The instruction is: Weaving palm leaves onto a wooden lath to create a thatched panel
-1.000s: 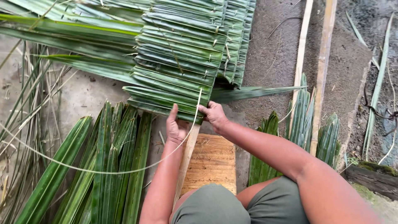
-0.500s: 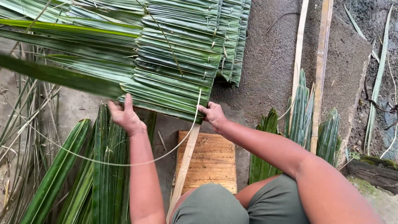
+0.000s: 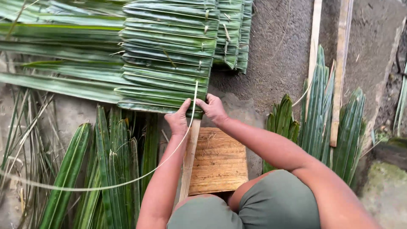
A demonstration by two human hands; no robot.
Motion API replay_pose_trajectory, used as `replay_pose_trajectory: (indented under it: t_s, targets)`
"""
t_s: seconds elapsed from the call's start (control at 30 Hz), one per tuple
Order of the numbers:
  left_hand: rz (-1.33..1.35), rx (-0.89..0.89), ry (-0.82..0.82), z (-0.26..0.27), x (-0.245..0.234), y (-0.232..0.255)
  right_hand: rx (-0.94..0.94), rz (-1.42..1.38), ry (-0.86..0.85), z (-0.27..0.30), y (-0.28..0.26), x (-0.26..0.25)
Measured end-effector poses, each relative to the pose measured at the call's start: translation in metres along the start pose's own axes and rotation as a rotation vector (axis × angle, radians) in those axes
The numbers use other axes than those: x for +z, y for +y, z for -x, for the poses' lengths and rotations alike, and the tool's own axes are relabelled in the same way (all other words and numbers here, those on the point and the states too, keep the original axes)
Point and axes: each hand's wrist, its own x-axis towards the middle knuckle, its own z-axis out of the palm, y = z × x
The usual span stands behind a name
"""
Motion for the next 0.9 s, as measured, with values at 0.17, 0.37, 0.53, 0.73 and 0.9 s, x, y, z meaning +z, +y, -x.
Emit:
replay_pose_trajectory:
  t_s: [0.17,0.37,0.53,0.73,0.9]
  targets:
    - [0.026,-0.047,-0.013,-0.002,-0.005,-0.006,-0.095,-0.113,-0.027,0.019,-0.013,0.01]
    - [0.099,0.009,0.079,0.006,-0.001,-0.01,-0.039,-0.189,-0.003,0.027,-0.021,0.016]
    - [0.029,0.045,0.115,-0.003,-0.018,-0.02,0.053,-0.238,0.0,0.032,-0.033,0.018]
    - [0.05,0.118,0.207,-0.062,-0.058,-0.022,0.067,-0.218,0.013,0.036,-0.041,0.019]
    - [0.448,-0.116,-0.047,-0.033,-0.074,0.009,0.089,-0.225,0.017,0.024,-0.03,0.013]
